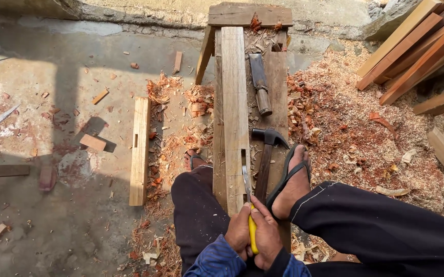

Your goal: Chiseling a mortise into a wooden beam using a chisel and hammer.

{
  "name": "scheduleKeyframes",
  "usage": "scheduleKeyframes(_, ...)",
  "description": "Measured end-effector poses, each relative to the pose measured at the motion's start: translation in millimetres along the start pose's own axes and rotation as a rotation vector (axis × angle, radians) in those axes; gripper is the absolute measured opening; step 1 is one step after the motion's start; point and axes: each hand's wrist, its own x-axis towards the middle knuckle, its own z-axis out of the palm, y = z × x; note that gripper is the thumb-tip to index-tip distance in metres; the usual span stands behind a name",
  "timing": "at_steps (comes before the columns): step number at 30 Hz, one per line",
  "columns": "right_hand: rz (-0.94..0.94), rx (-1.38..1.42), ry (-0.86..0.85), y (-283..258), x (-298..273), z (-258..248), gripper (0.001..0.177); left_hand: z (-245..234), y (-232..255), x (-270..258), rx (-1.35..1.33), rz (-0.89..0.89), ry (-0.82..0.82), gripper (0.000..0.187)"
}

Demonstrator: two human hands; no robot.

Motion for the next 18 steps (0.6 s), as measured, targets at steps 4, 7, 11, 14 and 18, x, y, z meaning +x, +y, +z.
scheduleKeyframes(4,-0.018,-0.042,0.016,-2.6,2.9,8.0,0.046,-5.5,3.5,14.4,0.096,-0.022,0.012,0.063)
scheduleKeyframes(7,-0.015,-0.058,0.026,-7.7,2.6,15.8,0.045,-2.9,13.9,11.9,0.143,-0.011,0.002,0.065)
scheduleKeyframes(11,-0.054,-0.047,-0.001,14.5,28.8,1.9,0.043,-16.9,-15.6,48.2,0.106,0.17,-0.02,0.062)
scheduleKeyframes(14,-0.175,0.006,-0.068,13.5,57.0,-0.8,0.044,-14.0,-4.4,71.9,0.187,0.351,0.012,0.062)
scheduleKeyframes(18,-0.093,0.047,-0.037,14.3,19.2,-2.9,0.046,-15.4,-10.5,38.1,0.408,0.223,0.124,0.061)
